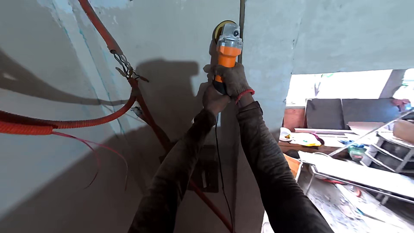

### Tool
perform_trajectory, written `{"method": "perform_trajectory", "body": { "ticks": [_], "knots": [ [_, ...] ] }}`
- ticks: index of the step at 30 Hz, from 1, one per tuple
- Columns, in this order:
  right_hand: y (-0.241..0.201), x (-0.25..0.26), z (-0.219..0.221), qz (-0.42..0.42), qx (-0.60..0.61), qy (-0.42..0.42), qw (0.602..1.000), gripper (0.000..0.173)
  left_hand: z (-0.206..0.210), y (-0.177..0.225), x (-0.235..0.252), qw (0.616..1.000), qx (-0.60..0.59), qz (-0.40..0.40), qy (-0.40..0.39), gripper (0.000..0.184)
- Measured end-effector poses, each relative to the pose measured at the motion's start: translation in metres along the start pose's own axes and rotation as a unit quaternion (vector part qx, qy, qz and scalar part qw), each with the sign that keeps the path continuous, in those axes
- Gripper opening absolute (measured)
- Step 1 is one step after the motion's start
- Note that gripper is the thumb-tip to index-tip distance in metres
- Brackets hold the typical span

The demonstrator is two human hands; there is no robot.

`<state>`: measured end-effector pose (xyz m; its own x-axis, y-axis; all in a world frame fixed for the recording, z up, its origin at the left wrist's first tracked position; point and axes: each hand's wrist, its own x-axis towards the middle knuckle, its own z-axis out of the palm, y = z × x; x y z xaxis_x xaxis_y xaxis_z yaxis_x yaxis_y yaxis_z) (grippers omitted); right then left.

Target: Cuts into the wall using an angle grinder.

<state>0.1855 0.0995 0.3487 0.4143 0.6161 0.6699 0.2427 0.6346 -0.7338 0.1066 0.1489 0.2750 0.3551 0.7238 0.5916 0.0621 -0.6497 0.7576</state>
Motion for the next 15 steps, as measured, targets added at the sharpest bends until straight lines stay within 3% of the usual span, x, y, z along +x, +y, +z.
{"method": "perform_trajectory", "body": {
  "ticks": [5,10,15],
  "knots": [
    [0.011,-0.016,-0.007,0.025,-0.002,-0.002,1.000,0.047,0.005,-0.001,-0.024,1.000,0.019,-0.010,0.000,0.048],
    [0.052,-0.092,-0.027,0.080,-0.086,-0.004,0.993,0.042,0.022,-0.041,-0.059,0.999,0.035,-0.039,-0.007,0.056],
    [0.039,-0.092,-0.025,0.084,-0.102,-0.001,0.991,0.041,0.019,-0.031,-0.057,0.997,0.048,-0.058,-0.014,0.056]
  ]
}}
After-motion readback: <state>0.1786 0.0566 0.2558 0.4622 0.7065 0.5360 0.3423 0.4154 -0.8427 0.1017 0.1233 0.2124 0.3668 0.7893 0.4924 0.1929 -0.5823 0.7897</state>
